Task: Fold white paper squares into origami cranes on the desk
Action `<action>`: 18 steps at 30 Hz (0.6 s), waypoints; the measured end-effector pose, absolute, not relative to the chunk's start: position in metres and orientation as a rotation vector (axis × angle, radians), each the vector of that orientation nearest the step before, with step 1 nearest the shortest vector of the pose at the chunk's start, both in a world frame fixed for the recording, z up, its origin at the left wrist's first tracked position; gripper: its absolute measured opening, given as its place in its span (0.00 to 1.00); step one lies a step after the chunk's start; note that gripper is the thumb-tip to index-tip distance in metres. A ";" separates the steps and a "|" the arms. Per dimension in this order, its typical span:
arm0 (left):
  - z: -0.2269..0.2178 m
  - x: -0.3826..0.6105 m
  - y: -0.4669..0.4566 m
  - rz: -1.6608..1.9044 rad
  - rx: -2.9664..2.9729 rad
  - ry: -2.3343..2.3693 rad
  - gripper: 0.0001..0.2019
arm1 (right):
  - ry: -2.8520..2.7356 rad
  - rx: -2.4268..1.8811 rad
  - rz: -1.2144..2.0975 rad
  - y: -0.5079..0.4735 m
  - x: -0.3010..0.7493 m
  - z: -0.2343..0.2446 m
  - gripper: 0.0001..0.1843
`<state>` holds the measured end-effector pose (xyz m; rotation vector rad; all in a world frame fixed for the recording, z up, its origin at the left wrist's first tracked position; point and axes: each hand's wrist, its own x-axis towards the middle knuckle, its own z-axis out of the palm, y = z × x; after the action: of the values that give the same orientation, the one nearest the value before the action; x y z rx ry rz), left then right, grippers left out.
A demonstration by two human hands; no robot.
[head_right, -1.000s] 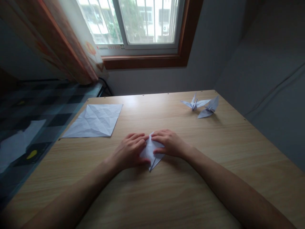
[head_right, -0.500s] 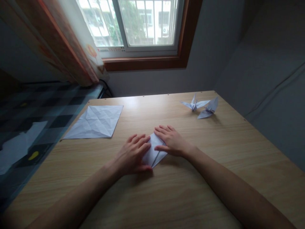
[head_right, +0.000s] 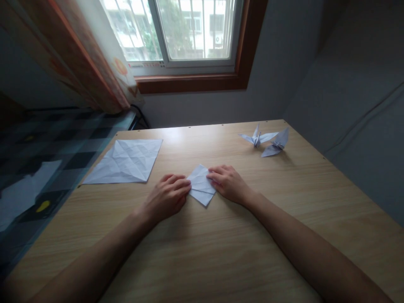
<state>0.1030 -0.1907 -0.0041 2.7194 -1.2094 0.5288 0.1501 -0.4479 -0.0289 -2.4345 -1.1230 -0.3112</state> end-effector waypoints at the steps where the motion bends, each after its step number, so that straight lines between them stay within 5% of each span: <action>1: -0.002 0.101 -0.194 0.536 2.745 -1.180 0.08 | -1.169 -2.449 -0.315 -0.446 0.148 -0.029 0.14; 14: 0.003 0.087 -0.209 0.337 2.976 -1.004 0.35 | -1.243 -2.646 -0.118 -0.430 0.125 -0.021 0.35; 18: 0.001 0.086 -0.212 0.302 3.002 -0.913 0.38 | -1.285 -2.626 -0.134 -0.432 0.127 -0.016 0.34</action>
<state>0.0858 -0.2115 0.0014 3.0025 -0.9133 0.3021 0.1267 -0.4321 -0.0157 -2.6257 -1.2850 -0.1342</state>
